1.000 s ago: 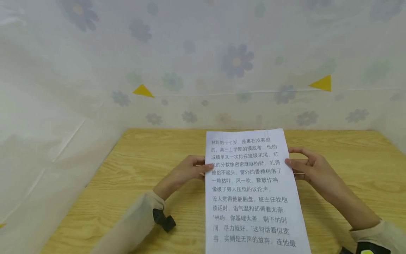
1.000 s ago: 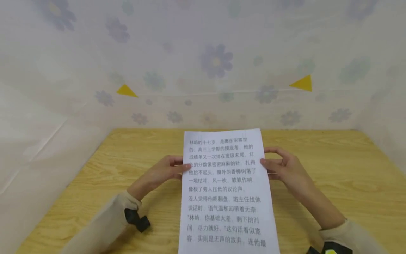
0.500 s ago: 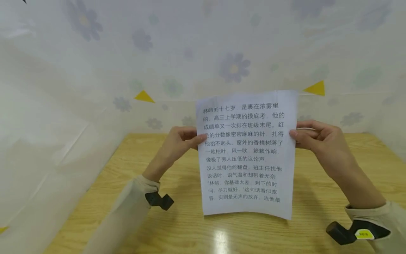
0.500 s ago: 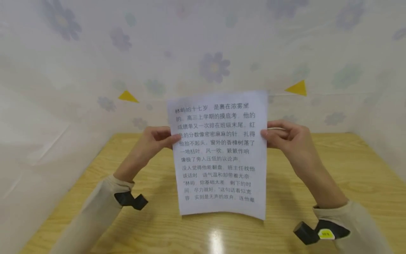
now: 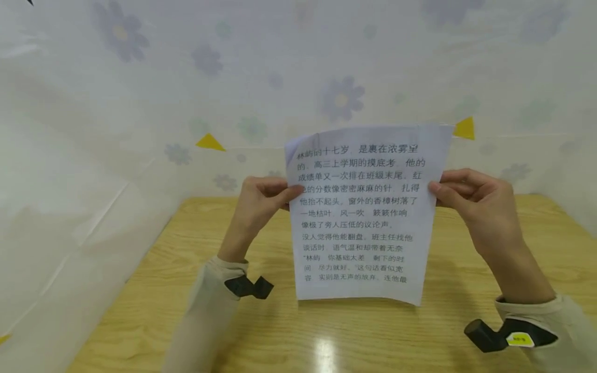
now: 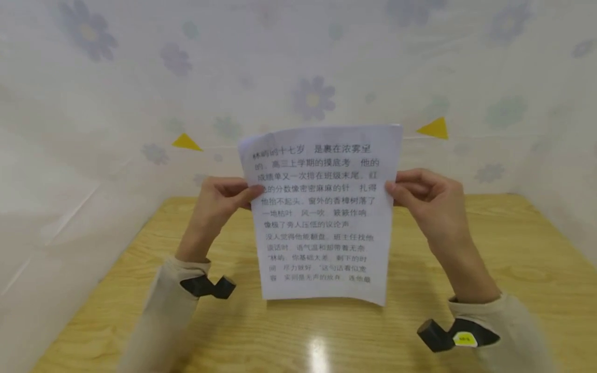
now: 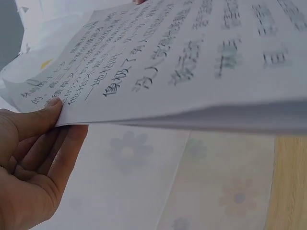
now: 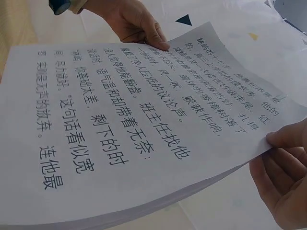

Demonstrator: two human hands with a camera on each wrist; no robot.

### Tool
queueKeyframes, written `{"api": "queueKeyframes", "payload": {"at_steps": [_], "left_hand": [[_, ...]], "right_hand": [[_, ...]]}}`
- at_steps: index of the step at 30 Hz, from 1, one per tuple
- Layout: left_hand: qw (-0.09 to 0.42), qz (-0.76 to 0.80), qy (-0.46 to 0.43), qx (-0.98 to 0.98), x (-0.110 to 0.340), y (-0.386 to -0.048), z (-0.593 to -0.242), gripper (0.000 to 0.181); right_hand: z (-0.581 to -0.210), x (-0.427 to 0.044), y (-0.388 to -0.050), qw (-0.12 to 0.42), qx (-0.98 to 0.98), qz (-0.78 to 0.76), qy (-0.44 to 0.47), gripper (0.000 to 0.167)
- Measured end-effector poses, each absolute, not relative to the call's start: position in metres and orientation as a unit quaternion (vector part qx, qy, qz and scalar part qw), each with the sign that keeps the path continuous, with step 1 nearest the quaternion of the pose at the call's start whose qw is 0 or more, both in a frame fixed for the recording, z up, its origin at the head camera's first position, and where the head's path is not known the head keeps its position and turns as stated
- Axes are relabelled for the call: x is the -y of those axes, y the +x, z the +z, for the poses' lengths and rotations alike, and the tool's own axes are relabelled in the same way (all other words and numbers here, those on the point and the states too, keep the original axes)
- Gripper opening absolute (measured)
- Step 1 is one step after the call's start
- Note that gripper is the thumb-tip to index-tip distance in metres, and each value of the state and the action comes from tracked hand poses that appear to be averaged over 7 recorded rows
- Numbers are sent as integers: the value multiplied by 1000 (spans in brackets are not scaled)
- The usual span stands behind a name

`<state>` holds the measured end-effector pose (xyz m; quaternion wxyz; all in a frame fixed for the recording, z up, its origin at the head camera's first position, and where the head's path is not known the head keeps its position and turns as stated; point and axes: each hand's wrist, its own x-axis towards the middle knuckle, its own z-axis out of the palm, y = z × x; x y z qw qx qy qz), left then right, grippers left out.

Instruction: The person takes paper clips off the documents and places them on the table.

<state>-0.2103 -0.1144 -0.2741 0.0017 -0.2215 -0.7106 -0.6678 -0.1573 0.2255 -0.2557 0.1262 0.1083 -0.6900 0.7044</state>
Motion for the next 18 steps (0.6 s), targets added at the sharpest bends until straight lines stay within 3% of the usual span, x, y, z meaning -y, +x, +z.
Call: {"api": "queueKeyframes", "payload": {"at_steps": [3,9,18], "left_hand": [[-17,-700,-193,687,113,-208,-273,21],[25,-703,-182,687,109,-202,-274,22],[-42,-695,-145,703,109,-202,-261,21]], "right_hand": [[-250,-226,-157,108,692,707,99,11],[-257,-230,-161,111,682,711,133,10],[-248,-225,-155,70,668,738,69,12]]}}
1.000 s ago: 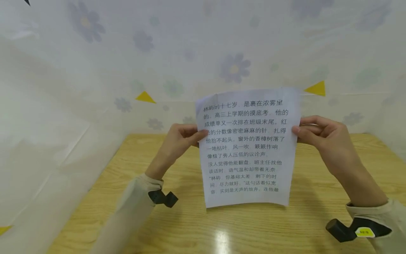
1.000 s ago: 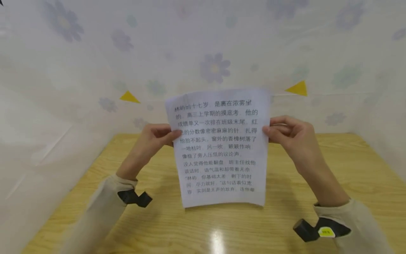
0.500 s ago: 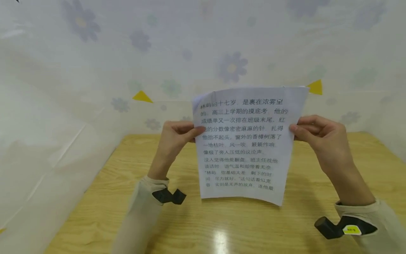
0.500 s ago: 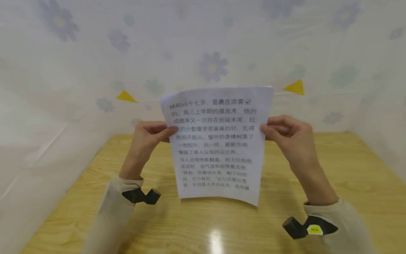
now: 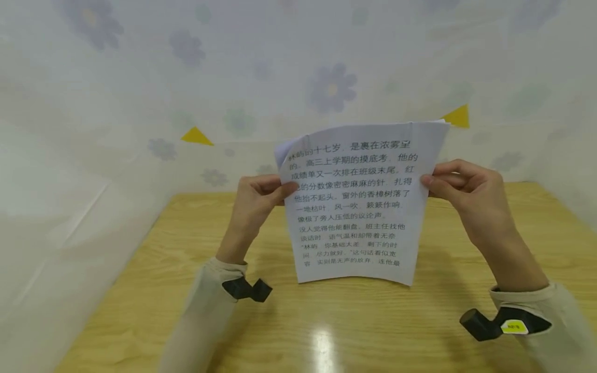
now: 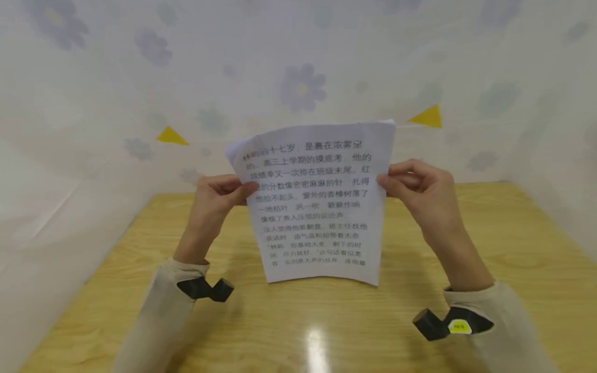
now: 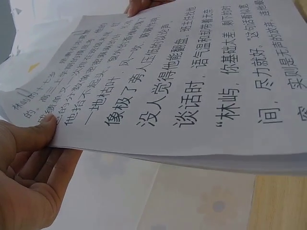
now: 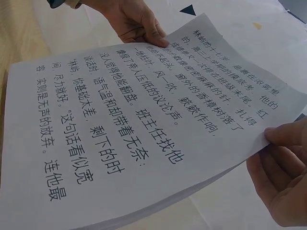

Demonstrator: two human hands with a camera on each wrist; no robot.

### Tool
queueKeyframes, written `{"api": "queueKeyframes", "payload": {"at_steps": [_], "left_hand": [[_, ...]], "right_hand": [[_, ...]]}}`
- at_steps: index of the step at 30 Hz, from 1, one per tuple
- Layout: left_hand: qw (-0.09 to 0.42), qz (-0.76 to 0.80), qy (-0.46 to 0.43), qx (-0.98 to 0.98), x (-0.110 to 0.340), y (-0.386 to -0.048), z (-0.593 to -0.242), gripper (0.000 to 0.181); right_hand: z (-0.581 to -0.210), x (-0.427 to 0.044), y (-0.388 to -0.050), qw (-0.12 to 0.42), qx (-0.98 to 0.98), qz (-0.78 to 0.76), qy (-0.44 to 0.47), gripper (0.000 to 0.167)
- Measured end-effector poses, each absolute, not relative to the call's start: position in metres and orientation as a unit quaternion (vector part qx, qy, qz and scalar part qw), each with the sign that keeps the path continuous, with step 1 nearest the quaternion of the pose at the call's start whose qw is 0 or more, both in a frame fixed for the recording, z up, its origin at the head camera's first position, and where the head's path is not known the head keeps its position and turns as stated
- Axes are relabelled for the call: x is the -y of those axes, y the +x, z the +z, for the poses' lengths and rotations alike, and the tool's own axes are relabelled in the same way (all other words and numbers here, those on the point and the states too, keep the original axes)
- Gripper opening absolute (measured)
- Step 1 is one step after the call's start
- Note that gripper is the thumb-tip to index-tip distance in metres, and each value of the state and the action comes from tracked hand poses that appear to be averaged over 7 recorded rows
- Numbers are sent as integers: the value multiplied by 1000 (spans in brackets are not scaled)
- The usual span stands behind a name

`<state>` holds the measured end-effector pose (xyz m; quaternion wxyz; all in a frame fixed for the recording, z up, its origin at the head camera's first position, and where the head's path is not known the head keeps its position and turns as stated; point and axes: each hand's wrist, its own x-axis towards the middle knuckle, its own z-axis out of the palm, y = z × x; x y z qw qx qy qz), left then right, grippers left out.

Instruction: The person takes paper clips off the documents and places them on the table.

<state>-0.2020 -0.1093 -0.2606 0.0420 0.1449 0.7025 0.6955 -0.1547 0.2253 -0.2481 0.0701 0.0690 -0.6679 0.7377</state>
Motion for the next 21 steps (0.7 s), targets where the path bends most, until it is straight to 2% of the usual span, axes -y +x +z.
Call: {"api": "queueKeyframes", "payload": {"at_steps": [9,16,21], "left_hand": [[10,679,148,-719,106,-205,-263,20],[-69,689,132,-709,95,-202,-271,17],[-82,694,130,-703,90,-200,-276,16]], "right_hand": [[-251,-230,-159,56,667,736,105,13],[-253,-233,-159,61,677,722,125,16],[-250,-232,-158,67,696,704,125,19]]}}
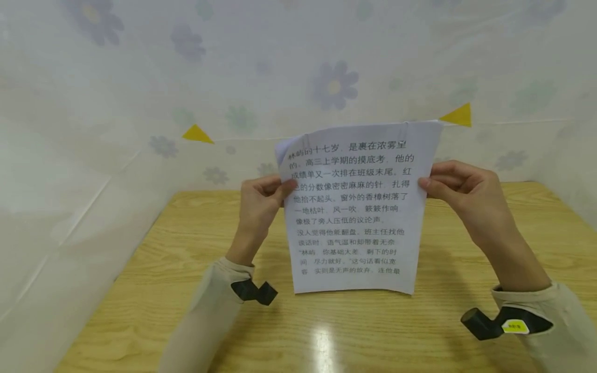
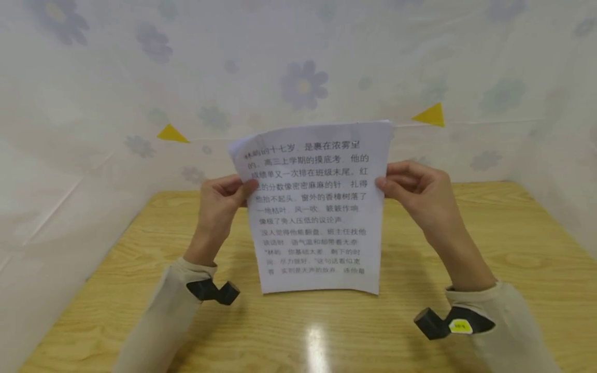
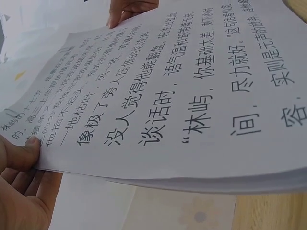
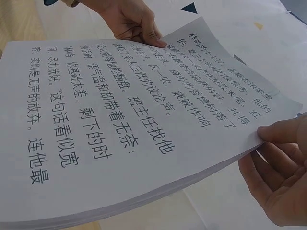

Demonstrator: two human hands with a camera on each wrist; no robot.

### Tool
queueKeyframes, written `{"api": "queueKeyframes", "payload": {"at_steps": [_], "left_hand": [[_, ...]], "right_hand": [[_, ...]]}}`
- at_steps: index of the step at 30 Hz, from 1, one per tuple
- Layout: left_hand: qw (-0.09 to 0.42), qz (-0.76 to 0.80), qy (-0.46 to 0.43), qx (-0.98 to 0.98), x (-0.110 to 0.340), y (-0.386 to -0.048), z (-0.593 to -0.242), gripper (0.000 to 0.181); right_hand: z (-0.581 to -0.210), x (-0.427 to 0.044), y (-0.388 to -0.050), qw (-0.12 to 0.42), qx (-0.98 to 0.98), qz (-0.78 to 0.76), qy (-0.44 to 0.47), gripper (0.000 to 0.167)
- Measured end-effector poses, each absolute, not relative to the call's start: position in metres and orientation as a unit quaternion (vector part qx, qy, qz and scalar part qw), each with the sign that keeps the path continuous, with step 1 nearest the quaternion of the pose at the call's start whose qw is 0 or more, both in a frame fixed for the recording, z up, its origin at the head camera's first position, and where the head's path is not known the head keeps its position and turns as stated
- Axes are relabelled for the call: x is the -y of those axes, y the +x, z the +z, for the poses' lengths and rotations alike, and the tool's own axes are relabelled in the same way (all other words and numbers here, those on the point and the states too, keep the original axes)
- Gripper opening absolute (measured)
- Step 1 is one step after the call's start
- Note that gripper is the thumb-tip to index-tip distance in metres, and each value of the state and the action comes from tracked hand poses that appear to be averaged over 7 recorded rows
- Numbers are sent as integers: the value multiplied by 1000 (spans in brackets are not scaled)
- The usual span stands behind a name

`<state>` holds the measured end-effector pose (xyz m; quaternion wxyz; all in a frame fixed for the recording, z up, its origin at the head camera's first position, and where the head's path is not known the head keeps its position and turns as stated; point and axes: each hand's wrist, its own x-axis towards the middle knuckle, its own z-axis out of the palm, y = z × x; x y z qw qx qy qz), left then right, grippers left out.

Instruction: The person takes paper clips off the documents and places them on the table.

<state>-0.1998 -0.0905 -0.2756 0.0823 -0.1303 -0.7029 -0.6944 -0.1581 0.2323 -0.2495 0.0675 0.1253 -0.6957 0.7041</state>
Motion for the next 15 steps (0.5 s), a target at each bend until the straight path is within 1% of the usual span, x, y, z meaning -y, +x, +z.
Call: {"api": "queueKeyframes", "payload": {"at_steps": [3,8,15], "left_hand": [[68,-697,-116,704,91,-198,-273,17],[74,-689,-117,711,91,-196,-273,16],[92,-682,-121,716,90,-197,-274,16]], "right_hand": [[-240,-230,-160,43,723,681,109,24],[-239,-227,-167,15,748,654,114,31],[-237,-226,-178,17,736,662,141,39]]}}
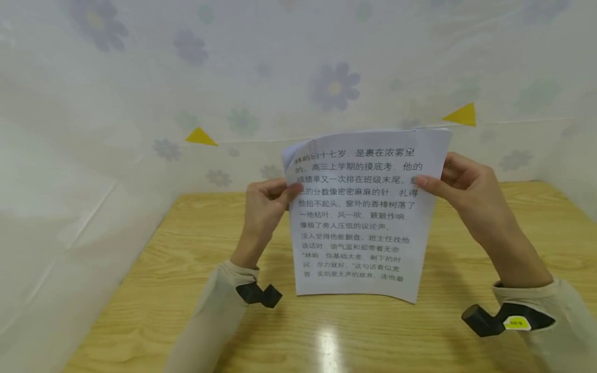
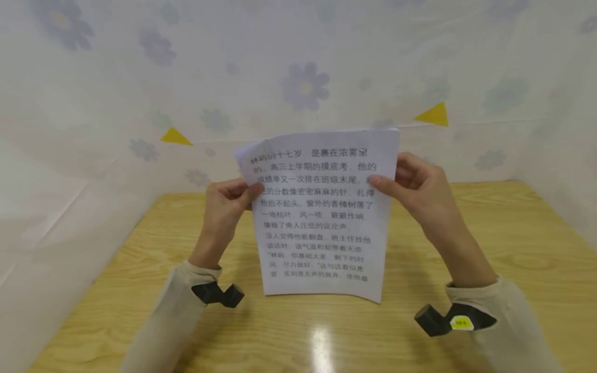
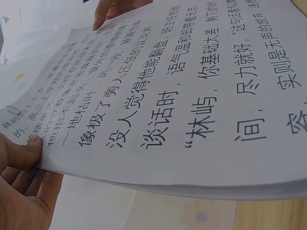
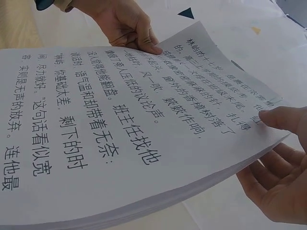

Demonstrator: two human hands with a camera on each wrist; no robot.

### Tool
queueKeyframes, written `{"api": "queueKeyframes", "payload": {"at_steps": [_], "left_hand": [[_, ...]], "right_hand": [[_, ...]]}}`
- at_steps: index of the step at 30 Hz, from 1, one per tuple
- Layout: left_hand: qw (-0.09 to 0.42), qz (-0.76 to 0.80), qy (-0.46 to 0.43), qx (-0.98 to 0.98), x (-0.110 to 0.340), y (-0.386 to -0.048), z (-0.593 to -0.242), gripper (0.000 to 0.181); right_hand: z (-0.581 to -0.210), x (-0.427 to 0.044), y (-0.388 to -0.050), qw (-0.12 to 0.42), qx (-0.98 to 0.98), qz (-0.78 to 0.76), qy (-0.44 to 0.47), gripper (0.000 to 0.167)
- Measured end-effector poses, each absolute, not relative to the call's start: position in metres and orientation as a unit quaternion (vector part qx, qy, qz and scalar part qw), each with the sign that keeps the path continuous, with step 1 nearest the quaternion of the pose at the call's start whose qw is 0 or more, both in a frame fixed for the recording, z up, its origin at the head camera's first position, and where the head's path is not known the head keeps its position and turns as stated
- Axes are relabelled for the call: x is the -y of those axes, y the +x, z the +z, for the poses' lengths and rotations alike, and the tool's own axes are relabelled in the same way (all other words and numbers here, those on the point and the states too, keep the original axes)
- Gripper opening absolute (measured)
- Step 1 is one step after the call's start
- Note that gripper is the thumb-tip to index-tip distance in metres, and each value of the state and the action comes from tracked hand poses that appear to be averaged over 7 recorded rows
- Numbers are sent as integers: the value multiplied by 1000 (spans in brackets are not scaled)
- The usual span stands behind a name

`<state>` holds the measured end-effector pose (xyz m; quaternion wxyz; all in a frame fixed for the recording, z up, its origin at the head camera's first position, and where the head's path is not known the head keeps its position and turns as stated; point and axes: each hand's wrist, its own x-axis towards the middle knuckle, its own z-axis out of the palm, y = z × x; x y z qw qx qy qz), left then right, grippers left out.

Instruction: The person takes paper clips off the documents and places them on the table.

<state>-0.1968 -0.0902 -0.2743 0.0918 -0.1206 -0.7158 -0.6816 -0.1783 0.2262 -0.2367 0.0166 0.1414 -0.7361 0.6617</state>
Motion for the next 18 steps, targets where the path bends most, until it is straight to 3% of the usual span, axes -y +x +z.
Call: {"api": "queueKeyframes", "payload": {"at_steps": [18], "left_hand": [[89,-685,-126,713,89,-195,-272,17]], "right_hand": [[-197,-220,-203,80,690,699,172,24]]}}
